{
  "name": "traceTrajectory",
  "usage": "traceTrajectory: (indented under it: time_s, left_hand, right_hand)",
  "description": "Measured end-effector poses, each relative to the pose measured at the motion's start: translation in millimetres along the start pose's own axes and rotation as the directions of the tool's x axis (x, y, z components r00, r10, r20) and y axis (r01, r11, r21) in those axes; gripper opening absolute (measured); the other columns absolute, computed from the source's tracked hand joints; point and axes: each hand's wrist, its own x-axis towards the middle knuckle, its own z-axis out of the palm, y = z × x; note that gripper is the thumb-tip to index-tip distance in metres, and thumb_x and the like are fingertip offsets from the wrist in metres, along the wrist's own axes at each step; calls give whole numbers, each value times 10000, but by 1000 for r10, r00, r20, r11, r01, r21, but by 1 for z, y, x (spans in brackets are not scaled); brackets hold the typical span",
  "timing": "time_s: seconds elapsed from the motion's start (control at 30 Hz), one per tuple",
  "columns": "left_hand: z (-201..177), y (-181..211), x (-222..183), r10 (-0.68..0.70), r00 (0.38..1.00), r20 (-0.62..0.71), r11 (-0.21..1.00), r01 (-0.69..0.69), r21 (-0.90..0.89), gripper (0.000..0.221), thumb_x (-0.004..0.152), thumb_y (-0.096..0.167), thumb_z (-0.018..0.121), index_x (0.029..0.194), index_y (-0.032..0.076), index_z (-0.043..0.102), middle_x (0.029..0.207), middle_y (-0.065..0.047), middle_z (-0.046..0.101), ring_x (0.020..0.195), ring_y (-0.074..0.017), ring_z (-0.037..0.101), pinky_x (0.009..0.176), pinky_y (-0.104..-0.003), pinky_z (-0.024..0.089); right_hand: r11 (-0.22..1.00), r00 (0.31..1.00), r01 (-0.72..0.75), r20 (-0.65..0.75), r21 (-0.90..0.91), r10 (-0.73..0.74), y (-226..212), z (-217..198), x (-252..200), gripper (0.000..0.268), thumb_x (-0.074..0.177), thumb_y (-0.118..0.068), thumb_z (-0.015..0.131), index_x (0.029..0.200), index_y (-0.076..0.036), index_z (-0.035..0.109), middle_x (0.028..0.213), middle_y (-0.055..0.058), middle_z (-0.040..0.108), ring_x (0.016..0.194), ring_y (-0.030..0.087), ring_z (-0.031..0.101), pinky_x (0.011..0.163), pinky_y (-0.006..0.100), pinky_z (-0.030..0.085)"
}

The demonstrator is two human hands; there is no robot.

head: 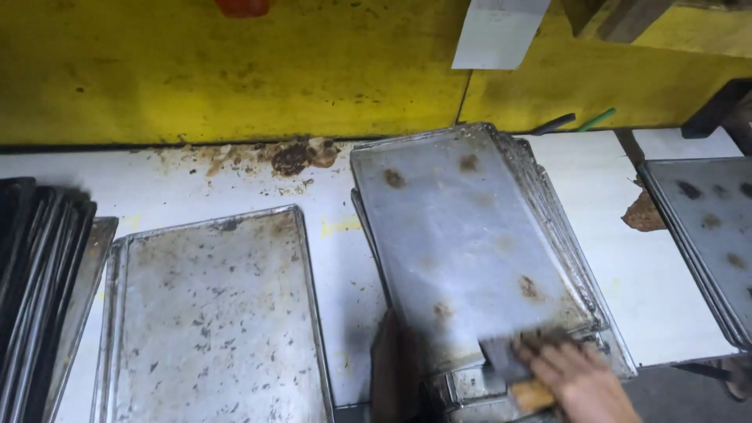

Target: Scraping residue off metal baking trays using a hand scraper and stacking them.

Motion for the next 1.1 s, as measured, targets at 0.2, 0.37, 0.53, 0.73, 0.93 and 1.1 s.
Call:
traceTrajectory:
  time_s: [0.2, 0.37, 0.53, 0.73, 0.93, 1.1]
  left_hand:
    - [-13, -60, 33, -21, 999, -31, 999, 19, -45, 450, 992, 255, 515, 1384, 53, 604, 1317, -177, 626, 1199, -290, 549, 983, -374, 409]
    - [-16, -78, 31, 164, 986, 44, 869, -165, 467, 587, 941, 230, 517, 1524, 195, 458, 1546, -63, 561, 1437, -253, 520, 1168, -347, 399]
    - [-29, -96, 34, 163, 985, 56, 887, -171, 430, 558, 986, 269, 504, 1535, 182, 449, 1486, -120, 618, 1402, -245, 564, 1149, -334, 412]
    - [-35, -143, 58, 211, 977, 14, 863, -193, 467, 603, 938, 403, 547, 1511, 225, 485, 1537, -39, 578, 1439, -248, 519, 1175, -365, 408]
    - [-2, -97, 21, 262, 929, -262, 898, -134, 420, 527, 899, 410, 530, 1406, 329, 652, 1345, -16, 767, 1189, -214, 745, 998, -322, 568]
    - [-15, -104, 36, 27, 984, -178, 905, 51, 422, 612, 883, 498, 536, 1486, 389, 548, 1418, 5, 725, 1306, -187, 698, 1098, -286, 523]
  right_hand:
    - [988, 993, 62, -94, -141, -76, 50, 8, 128, 799, 663, -227, 736, 1435, -242, 532, 1307, 33, 648, 1149, 281, 603, 899, 473, 481]
    - [1000, 993, 17, -115, -27, -20, 84, -55, 363, 346, 847, -204, 621, 1180, -235, 712, 904, 124, 744, 832, 362, 723, 652, 494, 578]
    - [998, 955, -6, -296, 59, 23, 109, -90, 358, 575, 731, -125, 595, 1288, -207, 715, 1084, 166, 745, 989, 435, 692, 790, 535, 556]
    - [950, 968, 148, -239, 275, -82, 52, -55, 84, 383, 839, -308, 595, 1188, -209, 720, 1189, 39, 749, 1094, 270, 699, 872, 439, 523]
    - [987, 987, 26, 161, -161, 1, 79, 101, 9, 907, 883, -649, 535, 1632, -296, 166, 1428, -17, 491, 1307, 289, 490, 970, 475, 436]
    - [997, 986, 49, -155, -64, -58, 110, -21, 250, 558, 777, -339, 714, 1318, -236, 624, 1133, 70, 694, 951, 310, 660, 694, 452, 580]
